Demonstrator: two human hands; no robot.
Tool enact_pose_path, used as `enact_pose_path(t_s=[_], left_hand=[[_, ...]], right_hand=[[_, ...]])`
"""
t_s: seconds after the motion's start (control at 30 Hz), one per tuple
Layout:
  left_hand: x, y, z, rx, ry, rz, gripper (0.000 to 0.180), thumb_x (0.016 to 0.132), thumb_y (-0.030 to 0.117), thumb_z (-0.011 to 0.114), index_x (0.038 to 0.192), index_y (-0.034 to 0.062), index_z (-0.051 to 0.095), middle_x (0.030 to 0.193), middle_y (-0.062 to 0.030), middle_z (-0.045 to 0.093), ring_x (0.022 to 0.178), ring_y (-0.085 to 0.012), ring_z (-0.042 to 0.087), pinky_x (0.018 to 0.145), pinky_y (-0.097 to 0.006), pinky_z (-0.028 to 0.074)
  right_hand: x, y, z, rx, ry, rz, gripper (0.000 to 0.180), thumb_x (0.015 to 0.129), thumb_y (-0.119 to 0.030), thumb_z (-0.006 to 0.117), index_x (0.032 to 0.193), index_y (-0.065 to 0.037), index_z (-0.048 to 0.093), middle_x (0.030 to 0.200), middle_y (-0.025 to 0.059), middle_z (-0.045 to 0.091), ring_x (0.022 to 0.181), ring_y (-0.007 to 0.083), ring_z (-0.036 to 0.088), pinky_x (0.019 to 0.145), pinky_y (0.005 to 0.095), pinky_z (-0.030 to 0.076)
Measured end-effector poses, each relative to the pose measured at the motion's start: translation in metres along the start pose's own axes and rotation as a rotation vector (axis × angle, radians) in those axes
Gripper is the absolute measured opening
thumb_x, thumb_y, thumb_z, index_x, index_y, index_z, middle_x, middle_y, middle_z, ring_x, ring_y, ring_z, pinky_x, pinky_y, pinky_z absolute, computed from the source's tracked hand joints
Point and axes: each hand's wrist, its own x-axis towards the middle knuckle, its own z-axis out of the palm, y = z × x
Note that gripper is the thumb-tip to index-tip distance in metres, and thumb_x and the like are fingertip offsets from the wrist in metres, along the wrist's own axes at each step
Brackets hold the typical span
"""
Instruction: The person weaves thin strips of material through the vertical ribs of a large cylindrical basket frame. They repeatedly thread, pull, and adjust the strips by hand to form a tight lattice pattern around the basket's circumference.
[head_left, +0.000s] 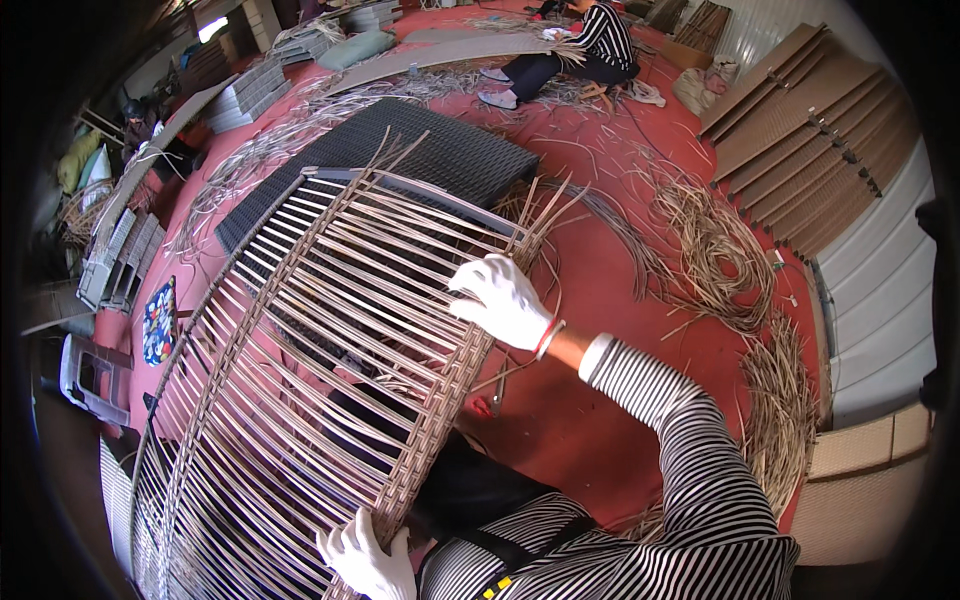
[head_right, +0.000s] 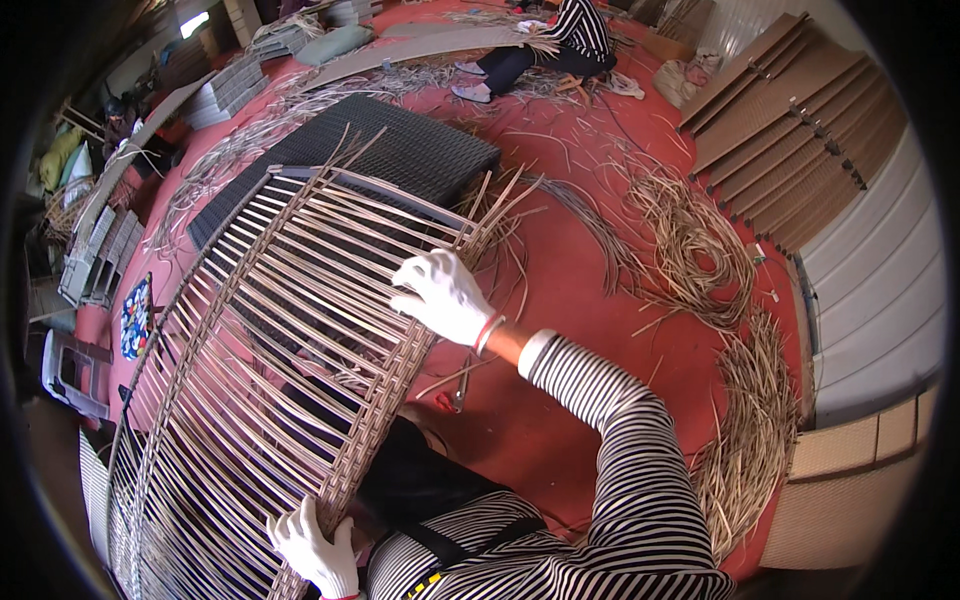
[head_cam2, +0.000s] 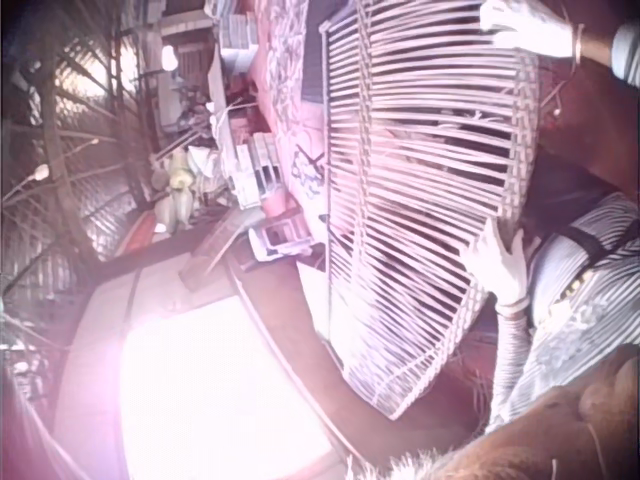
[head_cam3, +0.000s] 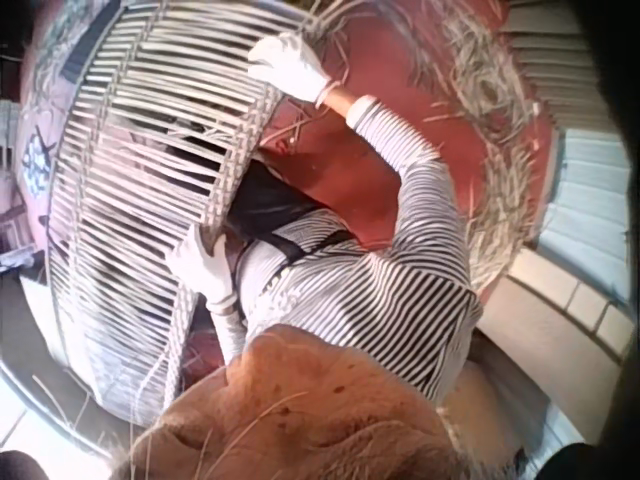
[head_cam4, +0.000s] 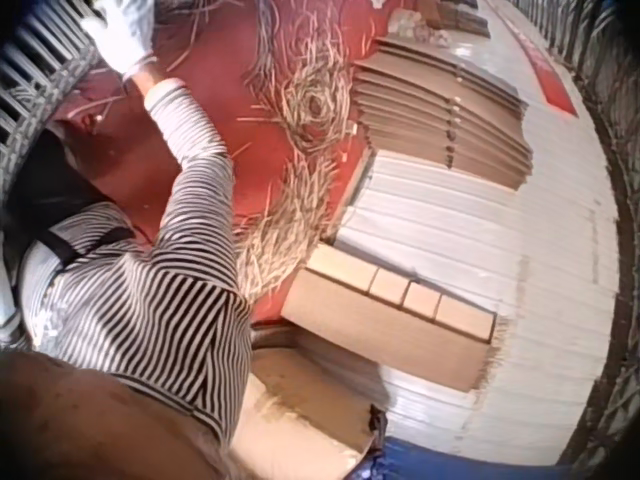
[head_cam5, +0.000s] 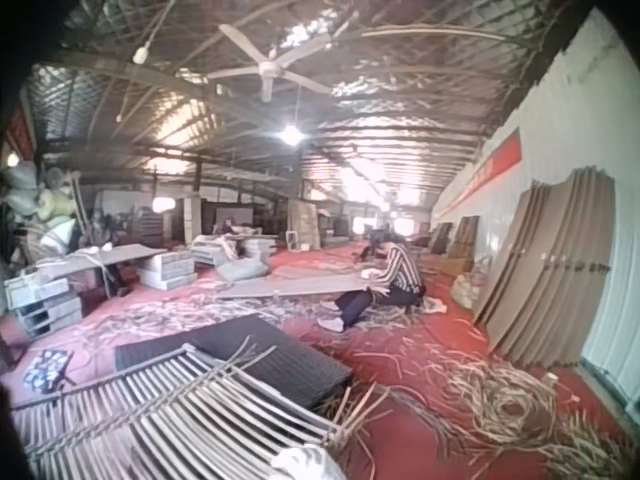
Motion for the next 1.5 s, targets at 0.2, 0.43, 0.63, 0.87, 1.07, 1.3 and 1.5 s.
enact_pose_path(t_s=[0.2,0.43,0.63,0.87,1.07,1.3,1.5], left_hand=[[-0.001,0.002,0.007,0.02,0.05,-0.003,0.065,0.068,0.019,0.093,0.129,0.0067,0.073,0.104,-0.0126,0.072,0.105,-0.0354,0.067,0.118,-0.061,0.041],[-0.016,-0.007,0.003,-0.045,0.028,-0.033,0.081,0.068,0.022,0.095,0.142,0.0062,0.064,0.129,-0.0186,0.064,0.123,-0.0396,0.06,0.123,-0.064,0.037],[-0.069,-0.066,-0.059,0.144,0.224,-0.268,0.085,0.061,0.031,0.099,0.137,0.0064,0.068,0.135,-0.0152,0.063,0.131,-0.0391,0.057,0.119,-0.061,0.038],[-0.13,-0.104,-0.065,0.188,-0.057,-0.325,0.074,0.07,0.025,0.094,0.138,0.0119,0.068,0.124,-0.0087,0.068,0.121,-0.0316,0.062,0.12,-0.056,0.04],[-0.115,-0.116,-0.074,0.121,-0.015,-0.149,0.078,0.065,0.022,0.094,0.136,0.0088,0.066,0.124,-0.0098,0.069,0.117,-0.0337,0.064,0.105,-0.051,0.049],[-0.104,-0.116,-0.083,0.153,-0.072,-0.076,0.07,0.078,0.038,0.088,0.136,0.0112,0.062,0.106,-0.0064,0.072,0.096,-0.0275,0.07,0.086,-0.045,0.053],[0.021,-0.042,-0.037,-0.129,0.156,-0.134,0.02,0.094,0.019,0.064,0.109,0.0048,0.061,0.084,-0.0083,0.068,0.079,-0.0292,0.073,0.072,-0.045,0.055]], right_hand=[[-0.018,0.041,0.004,-0.314,-0.179,-0.169,0.023,0.104,-0.029,0.065,0.121,-0.017,0.075,0.116,0.0009,0.072,0.117,0.0229,0.065,0.11,0.0425,0.05],[-0.003,0.005,-0.019,-0.249,0.056,-0.151,0.03,0.086,-0.017,0.08,0.115,-0.013,0.077,0.126,0.0086,0.072,0.12,0.0295,0.063,0.104,0.0487,0.048],[0.014,0.06,-0.04,-0.237,-0.244,0.082,0.03,0.102,-0.022,0.068,0.13,-0.012,0.072,0.136,0.0128,0.071,0.132,0.0329,0.063,0.116,0.0473,0.046],[0.002,0.082,-0.027,-0.571,-0.213,0.141,0.036,0.108,-0.028,0.062,0.143,-0.018,0.066,0.137,0.011,0.068,0.132,0.032,0.061,0.116,0.0477,0.044],[-0.024,-0.161,-0.015,0.133,-0.371,-0.414,0.059,0.089,-0.036,0.08,0.143,-0.017,0.066,0.133,0.0133,0.065,0.133,0.036,0.057,0.117,0.0559,0.042],[-0.039,-0.224,0.015,-0.089,-0.222,-0.691,0.096,0.061,-0.009,0.088,0.151,-0.023,0.058,0.129,0.0099,0.056,0.097,0.0333,0.057,0.089,0.0484,0.05],[0.063,-0.096,0.009,-0.187,-0.312,-0.617,0.09,0.071,0.012,0.061,0.157,-0.013,0.053,0.142,0.0125,0.059,0.14,0.0349,0.053,0.128,0.051,0.035]])
